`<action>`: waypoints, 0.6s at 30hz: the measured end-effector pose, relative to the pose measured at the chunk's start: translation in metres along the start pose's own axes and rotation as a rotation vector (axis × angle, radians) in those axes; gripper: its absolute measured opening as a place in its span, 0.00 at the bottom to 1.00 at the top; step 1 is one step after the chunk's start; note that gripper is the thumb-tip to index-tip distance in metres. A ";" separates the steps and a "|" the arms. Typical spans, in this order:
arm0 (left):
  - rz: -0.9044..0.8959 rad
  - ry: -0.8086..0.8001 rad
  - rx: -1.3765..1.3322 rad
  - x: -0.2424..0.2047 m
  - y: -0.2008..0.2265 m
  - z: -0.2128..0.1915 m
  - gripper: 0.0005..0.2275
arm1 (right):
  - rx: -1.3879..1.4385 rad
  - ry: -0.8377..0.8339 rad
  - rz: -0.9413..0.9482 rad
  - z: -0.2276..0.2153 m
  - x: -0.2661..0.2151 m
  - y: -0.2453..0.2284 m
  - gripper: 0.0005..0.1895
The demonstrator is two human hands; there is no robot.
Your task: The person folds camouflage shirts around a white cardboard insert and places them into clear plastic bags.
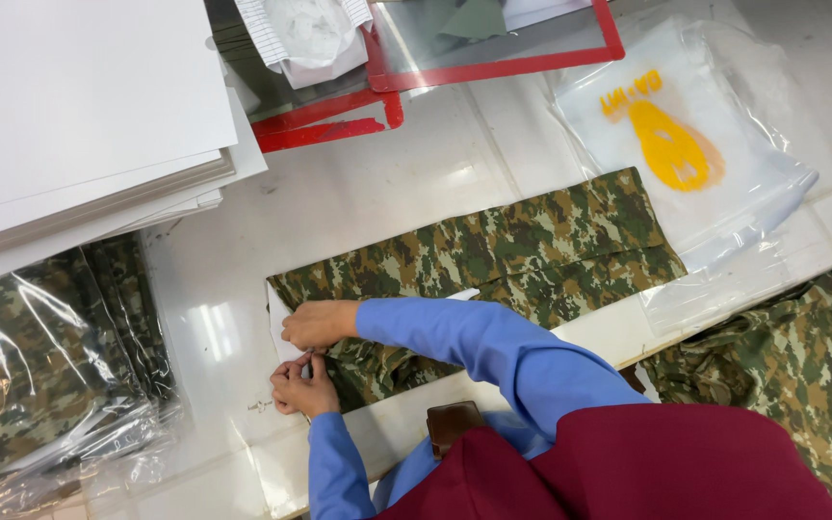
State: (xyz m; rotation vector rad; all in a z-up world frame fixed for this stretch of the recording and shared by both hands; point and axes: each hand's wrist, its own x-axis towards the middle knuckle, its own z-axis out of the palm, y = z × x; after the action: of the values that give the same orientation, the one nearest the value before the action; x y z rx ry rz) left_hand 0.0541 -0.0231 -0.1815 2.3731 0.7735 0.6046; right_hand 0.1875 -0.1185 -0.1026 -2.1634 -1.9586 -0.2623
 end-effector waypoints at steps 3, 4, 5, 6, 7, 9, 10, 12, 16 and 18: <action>-0.021 -0.001 0.035 -0.002 -0.002 0.004 0.06 | -0.044 -0.014 0.015 -0.006 0.000 -0.004 0.17; -0.032 -0.002 0.061 -0.002 -0.005 0.002 0.07 | -0.103 -0.021 0.039 -0.008 0.003 -0.010 0.17; -0.043 0.005 0.070 -0.002 -0.001 0.004 0.07 | -0.095 -0.018 0.026 -0.014 -0.001 -0.010 0.17; -0.061 0.006 0.070 -0.002 0.000 0.003 0.07 | -0.126 -0.009 0.037 -0.020 -0.004 -0.013 0.14; -0.078 0.008 0.069 -0.003 0.002 0.002 0.07 | -0.156 0.000 0.049 -0.025 -0.007 -0.015 0.11; -0.074 0.022 0.071 -0.001 0.004 -0.001 0.08 | -0.121 0.073 0.068 -0.017 -0.019 -0.019 0.10; -0.053 0.015 0.065 -0.004 0.005 -0.001 0.08 | -0.091 0.139 0.114 -0.013 -0.030 -0.022 0.12; -0.056 0.039 0.101 0.007 0.000 -0.003 0.07 | 0.000 0.141 0.197 -0.022 -0.061 -0.020 0.22; -0.068 0.079 0.148 0.032 -0.027 -0.018 0.07 | 0.139 0.218 0.758 -0.063 -0.170 -0.010 0.23; -0.134 0.061 0.130 0.039 -0.034 -0.021 0.07 | 0.019 0.284 1.104 -0.098 -0.256 -0.004 0.28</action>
State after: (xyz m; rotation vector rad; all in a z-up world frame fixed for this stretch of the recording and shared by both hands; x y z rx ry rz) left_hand 0.0575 0.0322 -0.1777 2.4044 1.0180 0.5882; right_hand 0.1590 -0.3897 -0.0774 -2.6186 -0.4474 -0.3095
